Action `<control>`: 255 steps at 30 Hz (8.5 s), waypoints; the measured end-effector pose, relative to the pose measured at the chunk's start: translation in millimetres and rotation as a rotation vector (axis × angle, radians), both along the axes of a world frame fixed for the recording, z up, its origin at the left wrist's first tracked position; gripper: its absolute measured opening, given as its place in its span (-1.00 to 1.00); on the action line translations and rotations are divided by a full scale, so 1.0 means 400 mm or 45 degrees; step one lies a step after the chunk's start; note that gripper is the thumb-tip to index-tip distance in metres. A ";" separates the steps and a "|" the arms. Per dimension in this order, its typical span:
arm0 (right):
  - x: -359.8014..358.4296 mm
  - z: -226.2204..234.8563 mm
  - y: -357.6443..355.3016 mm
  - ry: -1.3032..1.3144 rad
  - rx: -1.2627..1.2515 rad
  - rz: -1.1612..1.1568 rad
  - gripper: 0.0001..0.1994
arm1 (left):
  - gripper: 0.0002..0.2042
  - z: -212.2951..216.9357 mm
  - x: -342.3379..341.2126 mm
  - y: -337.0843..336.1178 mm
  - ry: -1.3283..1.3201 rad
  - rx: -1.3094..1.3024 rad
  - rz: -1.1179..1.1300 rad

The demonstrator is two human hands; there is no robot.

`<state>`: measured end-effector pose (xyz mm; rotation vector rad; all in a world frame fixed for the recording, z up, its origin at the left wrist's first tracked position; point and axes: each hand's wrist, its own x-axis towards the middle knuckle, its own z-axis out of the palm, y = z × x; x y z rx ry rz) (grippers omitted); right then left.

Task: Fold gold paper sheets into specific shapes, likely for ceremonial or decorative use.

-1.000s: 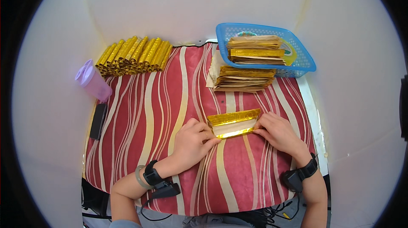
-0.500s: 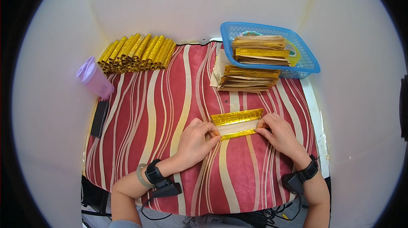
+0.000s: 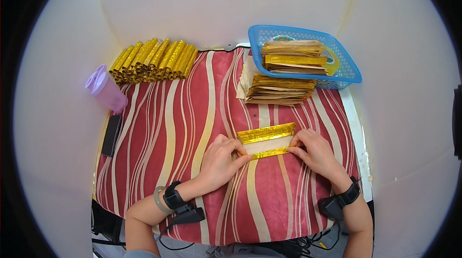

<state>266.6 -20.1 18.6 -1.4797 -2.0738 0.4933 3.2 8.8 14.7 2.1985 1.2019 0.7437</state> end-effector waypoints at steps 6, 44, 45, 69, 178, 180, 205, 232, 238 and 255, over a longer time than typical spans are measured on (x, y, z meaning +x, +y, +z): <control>0.002 -0.008 0.004 -0.027 0.018 -0.007 -0.79 | -0.81 0.001 0.002 -0.004 0.025 -0.028 0.027; 0.000 -0.010 0.010 0.070 -0.028 -0.034 -0.76 | -0.87 -0.001 0.007 -0.011 0.082 0.063 -0.010; -0.001 -0.008 0.009 0.046 -0.037 -0.043 -0.76 | -0.88 -0.001 0.008 -0.011 0.069 0.057 -0.004; 0.003 -0.023 0.008 -0.001 0.009 0.005 -0.75 | -0.82 -0.020 0.001 -0.005 0.105 0.274 -0.103; 0.011 -0.020 0.087 -0.061 0.149 -0.036 -0.91 | -0.90 -0.013 0.014 0.049 0.010 0.311 0.174; 0.010 -0.017 0.089 -0.034 0.098 -0.024 -0.91 | -0.89 -0.022 0.004 0.050 0.014 0.311 0.156; 0.031 -0.020 0.095 0.426 -0.144 -0.011 -0.86 | -0.80 -0.018 -0.005 0.070 -0.056 0.075 0.095; 0.037 -0.006 0.053 -0.347 0.680 0.407 -0.91 | -0.86 -0.012 -0.046 0.079 0.170 0.937 -0.489; 0.029 0.005 0.047 -0.339 0.619 0.374 -0.89 | -0.79 -0.003 -0.046 0.092 0.079 0.763 -0.512; 0.003 0.006 0.037 -0.581 0.498 0.395 -0.64 | -0.58 -0.004 -0.026 0.096 0.494 0.705 -0.482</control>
